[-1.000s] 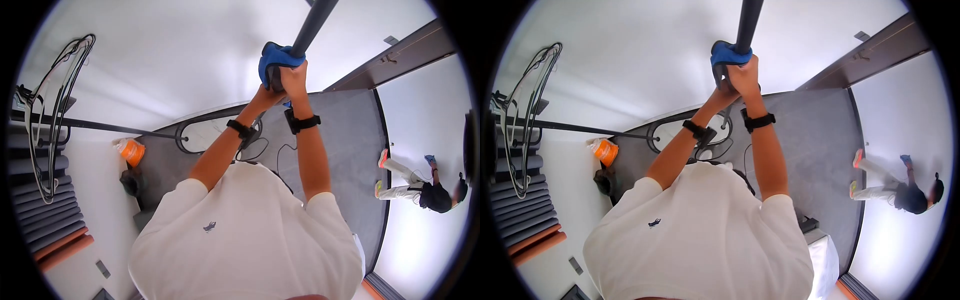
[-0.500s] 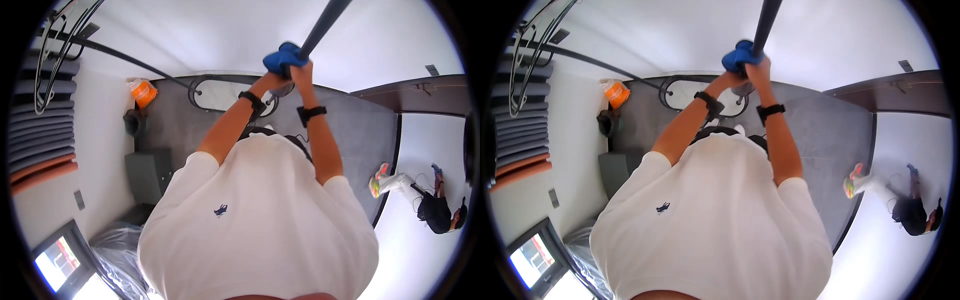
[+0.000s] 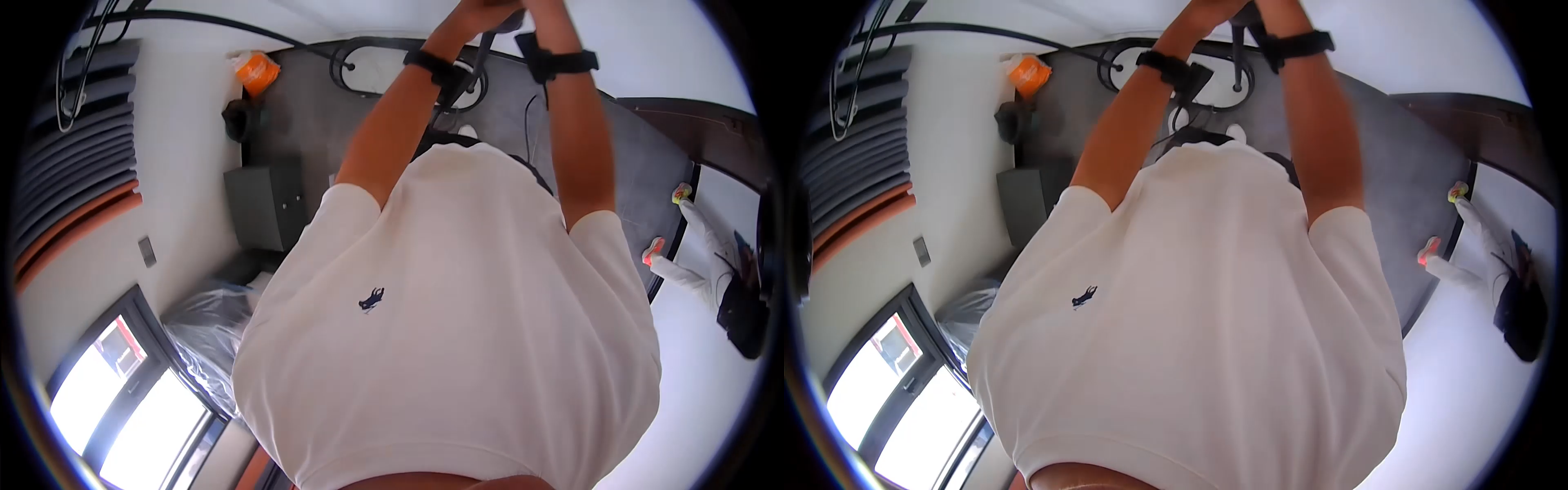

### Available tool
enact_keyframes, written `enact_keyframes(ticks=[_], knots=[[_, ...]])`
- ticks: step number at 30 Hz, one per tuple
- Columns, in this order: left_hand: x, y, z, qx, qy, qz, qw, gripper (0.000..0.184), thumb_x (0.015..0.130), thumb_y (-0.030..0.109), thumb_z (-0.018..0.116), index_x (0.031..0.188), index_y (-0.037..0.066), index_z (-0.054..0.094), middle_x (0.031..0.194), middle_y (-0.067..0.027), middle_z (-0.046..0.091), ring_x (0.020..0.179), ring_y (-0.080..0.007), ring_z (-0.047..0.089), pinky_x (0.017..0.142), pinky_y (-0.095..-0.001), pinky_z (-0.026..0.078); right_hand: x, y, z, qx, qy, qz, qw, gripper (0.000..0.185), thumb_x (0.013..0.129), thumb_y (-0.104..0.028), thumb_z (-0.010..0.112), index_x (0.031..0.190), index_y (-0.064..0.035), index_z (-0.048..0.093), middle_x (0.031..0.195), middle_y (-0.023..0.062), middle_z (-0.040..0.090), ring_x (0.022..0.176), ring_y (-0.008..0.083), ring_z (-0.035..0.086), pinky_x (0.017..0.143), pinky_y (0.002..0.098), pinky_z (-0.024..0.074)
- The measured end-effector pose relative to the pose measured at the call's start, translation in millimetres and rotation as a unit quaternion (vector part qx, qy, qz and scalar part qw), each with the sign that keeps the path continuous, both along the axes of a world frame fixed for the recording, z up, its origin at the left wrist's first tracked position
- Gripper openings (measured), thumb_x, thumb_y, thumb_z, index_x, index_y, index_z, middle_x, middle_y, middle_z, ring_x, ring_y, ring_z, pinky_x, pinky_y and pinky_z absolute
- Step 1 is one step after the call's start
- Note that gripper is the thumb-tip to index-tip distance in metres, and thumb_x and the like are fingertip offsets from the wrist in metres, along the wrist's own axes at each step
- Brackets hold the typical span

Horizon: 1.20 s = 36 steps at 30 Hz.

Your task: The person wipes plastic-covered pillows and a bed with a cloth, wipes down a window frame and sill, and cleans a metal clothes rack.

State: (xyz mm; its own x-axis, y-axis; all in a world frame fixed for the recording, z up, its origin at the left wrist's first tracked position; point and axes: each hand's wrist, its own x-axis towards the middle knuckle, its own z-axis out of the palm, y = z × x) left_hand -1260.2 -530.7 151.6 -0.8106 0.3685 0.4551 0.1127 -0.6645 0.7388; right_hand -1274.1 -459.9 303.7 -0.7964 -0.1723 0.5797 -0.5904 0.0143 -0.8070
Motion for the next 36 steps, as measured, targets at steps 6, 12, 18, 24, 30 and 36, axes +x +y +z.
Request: enact_keyframes(ticks=[6, 12, 18, 24, 30, 36], knots=[[19.9, 9.4, -46.8, -0.456, -0.031, 0.198, 0.867, 0.071, 0.087, 0.037, 0.067, 0.139, 0.001, 0.035, 0.125, -0.0221, 0.057, 0.122, -0.0336, 0.054, 0.099, -0.0369, 0.044, 19.8, 30.4, -61.7, -0.014, -0.097, 0.033, 0.995, 0.006, 0.08, -0.001, 0.059, 0.081, 0.0041, 0.062, 0.069, 0.0033, 0.061, 0.065, 0.0096, 0.056, 0.059, 0.0254, 0.0471], [32.8, -38.0, -88.3, -0.67, 0.2, 0.212, 0.683, 0.042, 0.096, 0.035, 0.047, 0.13, 0.011, 0.053, 0.12, -0.0218, 0.061, 0.117, -0.0387, 0.053, 0.1, -0.0506, 0.038, 26.5, 41.4, -135.1, 0.104, -0.036, -0.096, 0.989, 0.017, 0.075, -0.009, 0.063, 0.09, -0.0039, 0.068, 0.078, 0.0128, 0.067, 0.072, 0.0264, 0.067, 0.067, 0.0332, 0.0519], [24.6, -69.9, -122.2, -0.616, 0.0, 0.053, 0.786, 0.039, 0.094, 0.032, 0.048, 0.126, 0.009, 0.055, 0.117, -0.0264, 0.061, 0.111, -0.0436, 0.056, 0.092, -0.0477, 0.047, 54.5, 62.9, -282.0, 0.251, -0.215, -0.228, 0.916, 0.03, 0.08, -0.024, 0.068, 0.1, -0.001, 0.063, 0.091, 0.0239, 0.066, 0.092, 0.0428, 0.063, 0.079, 0.0458, 0.0501], [14.8, -56.1, -72.0, -0.486, 0.004, 0.014, 0.874, 0.042, 0.092, 0.028, 0.06, 0.124, 0.002, 0.053, 0.106, -0.0227, 0.065, 0.098, -0.0322, 0.064, 0.085, -0.0389, 0.05, 57.9, 74.9, -223.6, 0.254, -0.206, -0.175, 0.929, 0.03, 0.077, -0.02, 0.068, 0.099, 0.0004, 0.062, 0.088, 0.0249, 0.063, 0.085, 0.0449, 0.062, 0.073, 0.0469, 0.0498], [-16.1, -61.8, 44.2, -0.444, 0.175, 0.091, 0.874, 0.046, 0.077, 0.016, 0.071, 0.117, 0.001, 0.056, 0.103, -0.0232, 0.066, 0.097, -0.0336, 0.065, 0.084, -0.0403, 0.051, 55.3, 96.8, -130.5, 0.188, 0.013, -0.19, 0.963, 0.042, 0.08, -0.002, 0.061, 0.122, -0.0019, 0.059, 0.101, 0.011, 0.068, 0.088, 0.0174, 0.063, 0.079, 0.0328, 0.0503], [-22.6, -37.4, 193.3, -0.174, 0.209, 0.122, 0.955, 0.044, 0.076, 0.016, 0.076, 0.107, -0.003, 0.051, 0.099, -0.0128, 0.059, 0.092, -0.0161, 0.058, 0.072, -0.0296, 0.051, 38.6, 78.8, -3.9, 0.019, 0.112, -0.235, 0.965, 0.02, 0.09, -0.009, 0.064, 0.106, 0.0033, 0.064, 0.097, 0.0036, 0.066, 0.09, 0.0101, 0.059, 0.082, 0.025, 0.0459]])
